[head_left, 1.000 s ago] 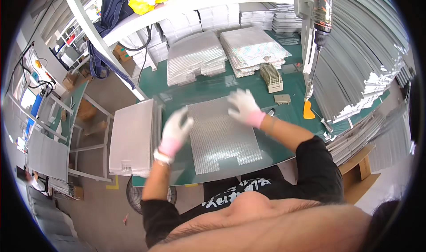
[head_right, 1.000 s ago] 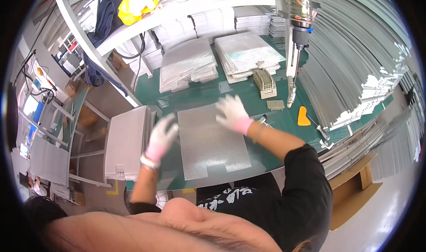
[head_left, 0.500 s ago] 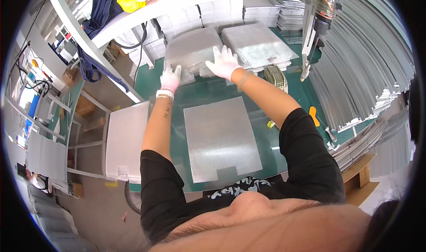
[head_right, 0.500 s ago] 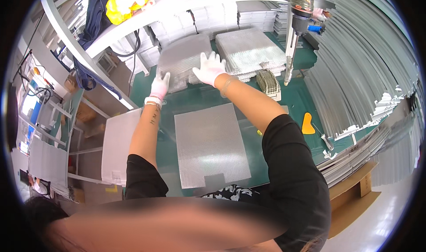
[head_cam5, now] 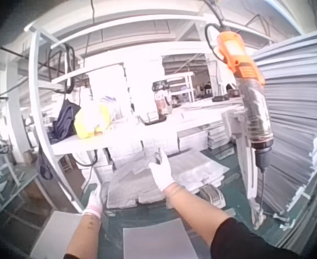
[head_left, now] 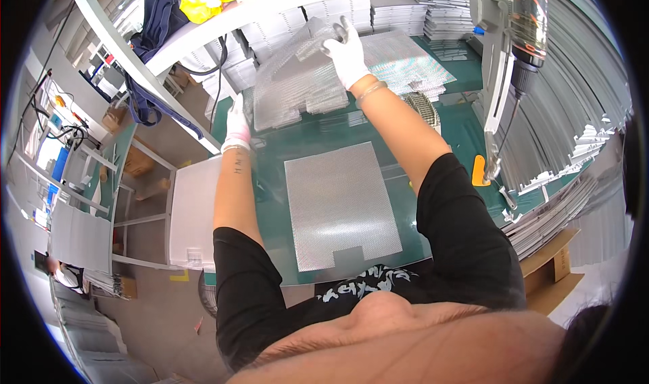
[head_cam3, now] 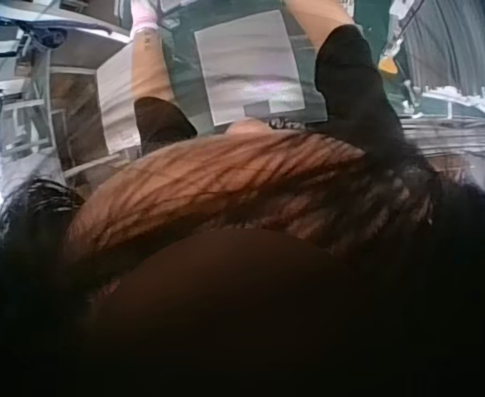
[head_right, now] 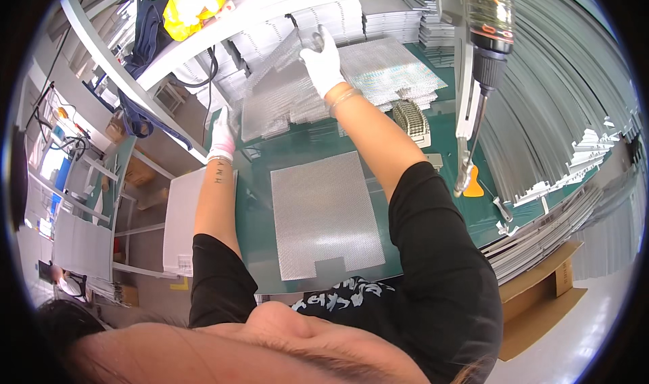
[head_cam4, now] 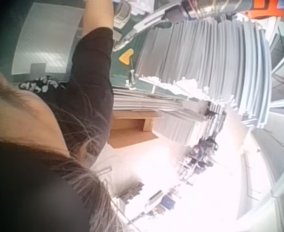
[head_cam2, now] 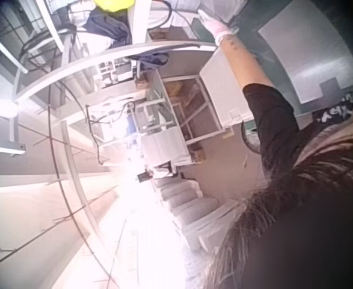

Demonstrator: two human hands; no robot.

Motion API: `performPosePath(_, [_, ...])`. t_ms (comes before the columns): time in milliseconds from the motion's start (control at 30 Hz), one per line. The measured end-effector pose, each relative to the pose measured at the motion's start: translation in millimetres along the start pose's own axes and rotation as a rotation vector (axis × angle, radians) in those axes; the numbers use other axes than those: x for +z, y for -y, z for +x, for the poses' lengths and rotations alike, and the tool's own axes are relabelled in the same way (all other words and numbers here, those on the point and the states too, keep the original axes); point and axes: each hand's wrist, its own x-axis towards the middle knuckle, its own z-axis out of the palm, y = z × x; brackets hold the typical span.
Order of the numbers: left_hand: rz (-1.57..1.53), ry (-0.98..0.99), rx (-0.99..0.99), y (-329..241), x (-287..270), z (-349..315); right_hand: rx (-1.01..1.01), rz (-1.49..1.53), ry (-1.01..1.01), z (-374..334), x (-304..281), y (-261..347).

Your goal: Assembling metal mesh filters by attaching frames and securing them with a rubber mallet and electric screwdriver.

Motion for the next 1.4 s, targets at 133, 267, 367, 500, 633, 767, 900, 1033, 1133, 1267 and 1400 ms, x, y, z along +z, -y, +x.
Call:
performPosePath(133, [-0.712, 0.158, -0.141, -4.2, 16.7, 7.7, 0.213, -0.933, 0.017, 3.1, -49.5, -4.1])
performPosePath(267, [0.508, 0.274, 0.628, -0.4, -47.0, 16.4, 0.652, -0.527, 0.276, -2.8, -17.9, 2.4])
performPosePath(367, [-0.023, 0.201, 0.121, -54.6, 49.8, -8.2, 0.172, -0.887, 0.208, 14.3, -80.3, 0.1])
performPosePath(500, [0.228, -0.004, 0.457, -66.0, 2.2, -49.4, -0.199, -1.245, 0.417, -30.5, -47.7, 20.0])
performPosePath(633, [0.542, -0.01, 0.501, -84.5, 13.9, -114.5, -0.292, -1.308, 0.47, -72.3, -53.1, 45.5])
performPosePath(767, [0.542, -0.108, 0.449, -92.8, 26.8, -196.3, -0.338, -1.312, 0.449, -139.3, -61.7, 69.8])
performPosePath(900, [0.749, -0.049, 0.228, -69.4, 18.1, -225.3, -0.158, -1.271, 0.418, -156.5, -80.8, 68.0])
performPosePath(1033, [0.585, 0.001, 0.259, -69.7, 15.6, -232.3, -0.161, -1.167, 0.374, -158.7, -70.9, 78.4])
performPosePath(1133, [-0.16, 0.086, 0.345, -82.1, 15.9, -222.9, -0.137, -0.978, 0.307, -149.6, -74.6, 82.4])
performPosePath(1267, [-0.177, 0.085, 0.226, -103.8, 18.3, -215.1, 0.249, -0.588, 0.225, -120.3, -65.1, 84.0])
performPosePath(1400, [-0.085, -0.035, 0.394, -114.4, 4.2, -243.6, -0.099, -0.802, 0.256, -146.4, -40.3, 124.0])
